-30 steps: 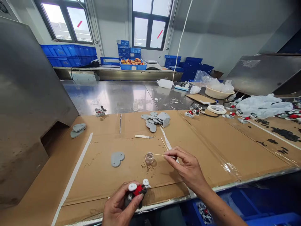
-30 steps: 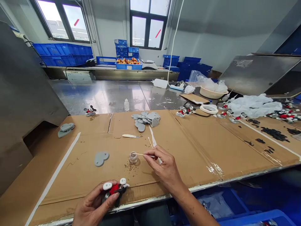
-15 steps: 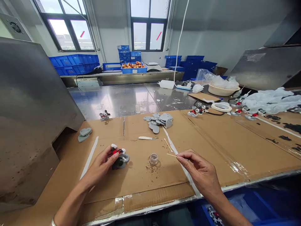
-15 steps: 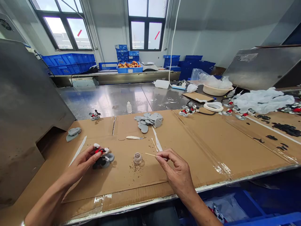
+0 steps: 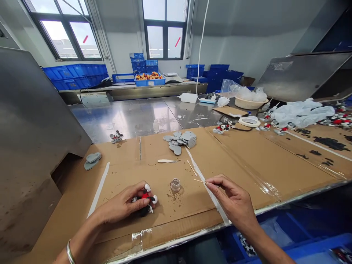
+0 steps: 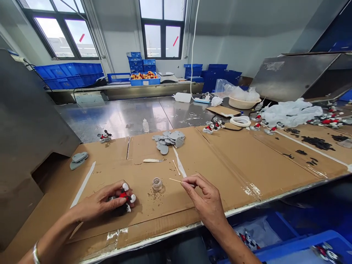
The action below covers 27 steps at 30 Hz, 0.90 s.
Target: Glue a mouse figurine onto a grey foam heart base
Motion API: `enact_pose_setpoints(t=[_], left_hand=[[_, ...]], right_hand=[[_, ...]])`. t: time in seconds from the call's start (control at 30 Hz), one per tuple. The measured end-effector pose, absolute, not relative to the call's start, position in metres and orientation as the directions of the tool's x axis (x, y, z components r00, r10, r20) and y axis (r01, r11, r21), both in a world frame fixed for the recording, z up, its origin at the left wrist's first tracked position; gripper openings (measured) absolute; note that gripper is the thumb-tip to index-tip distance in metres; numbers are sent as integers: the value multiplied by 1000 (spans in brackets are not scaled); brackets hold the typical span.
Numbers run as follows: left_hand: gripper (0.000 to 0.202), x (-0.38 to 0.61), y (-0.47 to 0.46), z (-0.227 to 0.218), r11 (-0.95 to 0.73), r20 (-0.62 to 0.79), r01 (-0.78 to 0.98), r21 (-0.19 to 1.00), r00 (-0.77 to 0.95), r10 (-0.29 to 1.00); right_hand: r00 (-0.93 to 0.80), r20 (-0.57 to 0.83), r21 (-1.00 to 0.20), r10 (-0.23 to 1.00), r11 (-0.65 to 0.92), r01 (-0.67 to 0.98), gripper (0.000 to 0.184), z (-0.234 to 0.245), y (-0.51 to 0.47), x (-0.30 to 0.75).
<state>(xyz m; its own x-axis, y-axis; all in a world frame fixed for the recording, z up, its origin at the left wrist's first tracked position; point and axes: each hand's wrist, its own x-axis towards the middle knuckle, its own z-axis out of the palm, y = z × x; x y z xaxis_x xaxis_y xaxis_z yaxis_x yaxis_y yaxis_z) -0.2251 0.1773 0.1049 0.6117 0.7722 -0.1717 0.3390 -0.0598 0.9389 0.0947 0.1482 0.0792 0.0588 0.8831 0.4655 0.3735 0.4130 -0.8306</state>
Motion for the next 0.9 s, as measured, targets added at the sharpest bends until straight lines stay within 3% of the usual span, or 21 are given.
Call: enact_pose_setpoints(t=[0.1,0.23,0.37,0.6,0.9], left_hand=[[18,-230,170,103,38,-165,218,975,602,781],[25,-244,151,88,59,-53,-19,998,232,971],[33,-251,129,69,107,-108,63,992,19,994],[35,-250,121,62,62,-95,290,955,102,990],[25,-244,146,74,3,-65,232,973,260,963]], right_hand=[[57,476,-825,878,423,374,10,80,148,92],[61,468,-829,882,414,377,14,79,148,90],[68,451,-839,890,397,371,18,78,150,88],[29,476,-834,879,441,331,18,82,153,82],[18,457,-845,889,427,322,16,83,153,76]])
